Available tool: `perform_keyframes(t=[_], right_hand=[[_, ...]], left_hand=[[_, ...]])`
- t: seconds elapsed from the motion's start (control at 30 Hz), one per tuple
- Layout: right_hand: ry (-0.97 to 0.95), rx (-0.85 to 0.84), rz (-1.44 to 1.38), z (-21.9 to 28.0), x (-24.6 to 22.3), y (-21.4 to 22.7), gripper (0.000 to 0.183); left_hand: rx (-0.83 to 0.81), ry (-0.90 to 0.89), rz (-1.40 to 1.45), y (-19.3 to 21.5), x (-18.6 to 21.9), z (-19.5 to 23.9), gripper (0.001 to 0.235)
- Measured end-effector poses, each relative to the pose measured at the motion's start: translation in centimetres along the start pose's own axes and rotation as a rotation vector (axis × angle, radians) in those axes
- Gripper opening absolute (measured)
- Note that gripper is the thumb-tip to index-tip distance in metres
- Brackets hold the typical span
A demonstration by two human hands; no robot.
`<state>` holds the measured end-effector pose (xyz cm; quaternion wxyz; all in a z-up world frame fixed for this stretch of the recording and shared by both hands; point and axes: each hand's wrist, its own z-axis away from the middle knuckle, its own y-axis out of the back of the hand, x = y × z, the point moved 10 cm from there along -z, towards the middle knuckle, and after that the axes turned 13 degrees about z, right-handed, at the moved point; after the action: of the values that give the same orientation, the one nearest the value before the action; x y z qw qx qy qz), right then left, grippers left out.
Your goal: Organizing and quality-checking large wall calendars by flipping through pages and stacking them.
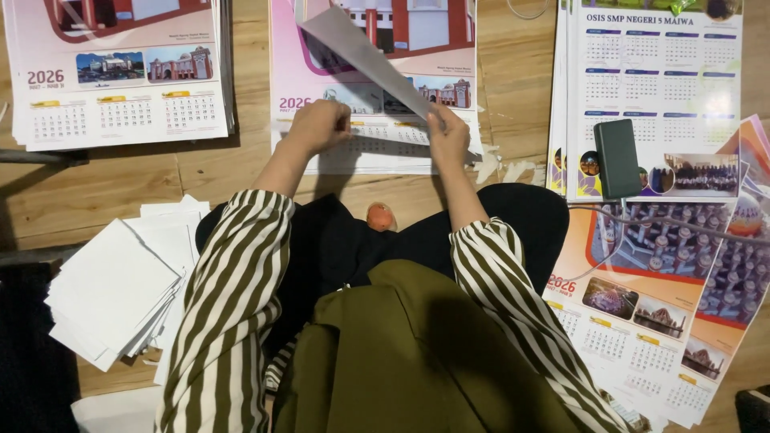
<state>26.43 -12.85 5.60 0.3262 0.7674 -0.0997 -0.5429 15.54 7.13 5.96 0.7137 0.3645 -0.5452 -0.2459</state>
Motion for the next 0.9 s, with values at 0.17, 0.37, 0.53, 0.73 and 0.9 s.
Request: perform_keyframes(t=[0.17,0.37,0.53,0.73,0.9], right_hand=[[0.352,0.041,0.252,2.3,-9.3,1.1,0.02],[0.395,-0.026,0.252,2.8,-9.0,-0.1,0.032],[0.185,0.106,0.104,0.4,-3.4,0.6,0.037],[0.202,0.324,-0.025,0.7,-2.7,4.5,0.02],[0.82,0.051,0.404,5.5,-10.9,1.1,0.031]], left_hand=[[0.468,-0.473,-0.238,6.6,10.3,2.5,0.013],[0.673,-0.708,-0.4,6.6,15.1,5.5,0.013],[0.675,-0.599,-0.609,0.1,11.1,6.0,0.069],[0.459,-0.015,0.448,-1.3,0.5,9.7,0.044],[0.36,0.589,1.967,-6.3,-11.7,11.3,0.096]])
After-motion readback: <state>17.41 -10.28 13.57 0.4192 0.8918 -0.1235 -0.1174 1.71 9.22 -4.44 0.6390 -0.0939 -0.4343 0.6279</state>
